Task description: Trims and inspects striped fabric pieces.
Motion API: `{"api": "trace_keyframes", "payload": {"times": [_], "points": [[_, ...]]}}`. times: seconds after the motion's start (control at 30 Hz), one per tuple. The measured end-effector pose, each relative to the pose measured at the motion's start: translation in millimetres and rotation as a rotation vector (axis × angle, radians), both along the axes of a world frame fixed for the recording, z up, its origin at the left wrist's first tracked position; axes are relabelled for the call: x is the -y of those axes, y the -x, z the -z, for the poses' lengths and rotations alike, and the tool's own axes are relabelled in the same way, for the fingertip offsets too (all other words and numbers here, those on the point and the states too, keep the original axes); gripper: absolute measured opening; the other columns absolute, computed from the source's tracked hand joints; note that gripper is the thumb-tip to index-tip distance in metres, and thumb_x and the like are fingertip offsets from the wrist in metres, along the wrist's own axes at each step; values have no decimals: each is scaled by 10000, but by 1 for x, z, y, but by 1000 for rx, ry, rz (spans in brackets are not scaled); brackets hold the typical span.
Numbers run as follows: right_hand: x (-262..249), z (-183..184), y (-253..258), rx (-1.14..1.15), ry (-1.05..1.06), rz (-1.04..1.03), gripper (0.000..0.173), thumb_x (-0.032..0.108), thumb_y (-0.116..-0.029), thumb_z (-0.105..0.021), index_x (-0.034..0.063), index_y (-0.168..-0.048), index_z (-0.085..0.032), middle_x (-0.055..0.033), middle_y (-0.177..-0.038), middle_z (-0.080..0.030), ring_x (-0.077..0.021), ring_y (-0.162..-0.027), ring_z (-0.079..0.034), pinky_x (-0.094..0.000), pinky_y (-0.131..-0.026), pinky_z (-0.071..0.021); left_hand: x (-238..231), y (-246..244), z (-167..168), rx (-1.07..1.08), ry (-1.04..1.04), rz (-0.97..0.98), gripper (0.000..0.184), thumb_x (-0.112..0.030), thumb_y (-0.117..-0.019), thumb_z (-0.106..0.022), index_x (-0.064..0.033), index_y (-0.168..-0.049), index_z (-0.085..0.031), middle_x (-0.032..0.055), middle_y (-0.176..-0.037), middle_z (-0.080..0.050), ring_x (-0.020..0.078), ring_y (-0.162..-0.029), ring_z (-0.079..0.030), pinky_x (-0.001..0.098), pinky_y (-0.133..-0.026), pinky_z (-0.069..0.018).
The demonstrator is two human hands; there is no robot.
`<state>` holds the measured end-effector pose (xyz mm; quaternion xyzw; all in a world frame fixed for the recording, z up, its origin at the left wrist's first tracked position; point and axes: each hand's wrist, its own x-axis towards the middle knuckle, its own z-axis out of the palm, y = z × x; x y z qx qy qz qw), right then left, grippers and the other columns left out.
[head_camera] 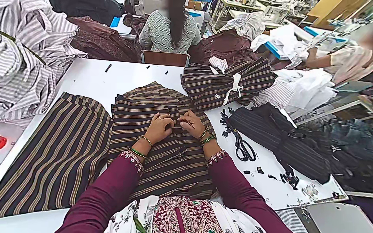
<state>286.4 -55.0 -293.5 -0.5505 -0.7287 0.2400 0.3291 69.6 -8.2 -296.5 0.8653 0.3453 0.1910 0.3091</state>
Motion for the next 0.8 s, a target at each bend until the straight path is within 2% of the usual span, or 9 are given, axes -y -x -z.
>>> {"api": "trace_keyframes", "payload": {"times": [0.07, 0.23, 0.27, 0.33, 0.4, 0.5, 0.63, 0.7, 0.8], "points": [[2, -10, 2, 84, 97, -48, 495, 431, -933, -677, 10, -1187, -739, -214, -1209, -641, -298, -1115, -613, -439, -990, -488, 0, -1, -6, -38, 63, -13, 286, -147, -964, -606, -54, -1222, -685, 102, -1317, -674, 271, -1424, -472, 565, -1251, -102], [-11, -30, 17, 274, 353, 53, 328, 259, -1061, -559, -34, -1109, -697, -202, -1178, -642, -315, -1129, -607, -476, -1016, -450, -1, -3, -10, -71, 103, -41, 505, -209, -970, -650, -55, -1436, -530, 90, -1392, -636, 259, -1439, -454, 567, -1256, -59], [-14, -37, 22, 310, 423, 89, 345, 273, -1074, -540, -37, -1126, -682, -205, -1194, -631, -326, -1148, -601, -494, -1024, -447, 2, -4, -9, -91, 66, -58, 584, -264, -968, -663, -55, -1482, -481, 103, -1472, -569, 274, -1479, -397, 573, -1254, -72], [-19, -46, 33, 380, 529, 142, 373, 299, -1084, -518, -40, -1148, -660, -215, -1229, -611, -342, -1182, -593, -519, -1027, -444, 18, -6, -11, -229, -23, -68, 850, -447, -978, -633, -16, -1608, -259, 167, -1663, -298, 363, -1576, -151, 631, -1236, -40], [-25, -52, 38, 414, 583, 164, 369, 293, -1078, -524, -46, -1141, -655, -221, -1241, -608, -345, -1194, -590, -521, -1027, -442, 41, -10, -16, -368, -57, -35, 918, -561, -1000, -533, 26, -1616, -188, 218, -1697, -160, 424, -1581, -46, 666, -1221, -6], [-29, -50, 38, 360, 604, 213, 324, 289, -1027, -626, -27, -1088, -662, -209, -1170, -645, -332, -1131, -610, -524, -987, -455, 56, -15, -24, -584, 19, 42, 949, -658, -1020, -376, 15, -1628, -100, 203, -1715, -28, 362, -1594, 9, 581, -1248, 30], [-29, -56, 21, 148, 573, 331, 376, 115, -940, -712, 3, -1287, -618, -240, -1320, -601, -366, -1209, -599, -538, -1026, -475, 45, -21, -36, -640, 96, 64, 1032, -695, -959, -505, -40, -1644, -96, 161, -1727, 0, 351, -1595, 20, 655, -1222, 7], [-27, -54, 12, -32, 490, 354, 401, -13, -949, -646, 4, -1345, -581, -243, -1291, -620, -352, -1100, -650, -514, -952, -528, 41, -26, -40, -647, 125, 58, 1061, -700, -921, -573, -97, -1656, -101, 148, -1729, 20, 374, -1590, 47, 726, -1182, 16], [-26, -51, 11, -92, 404, 390, 407, 51, -969, -676, 26, -1361, -570, -200, -1034, -666, -285, -837, -647, -466, -798, -549, 39, -36, -38, -658, 129, 33, 1076, -758, -853, -612, -240, -1664, -130, 157, -1726, 49, 436, -1573, 87, 798, -1126, 36]]}}
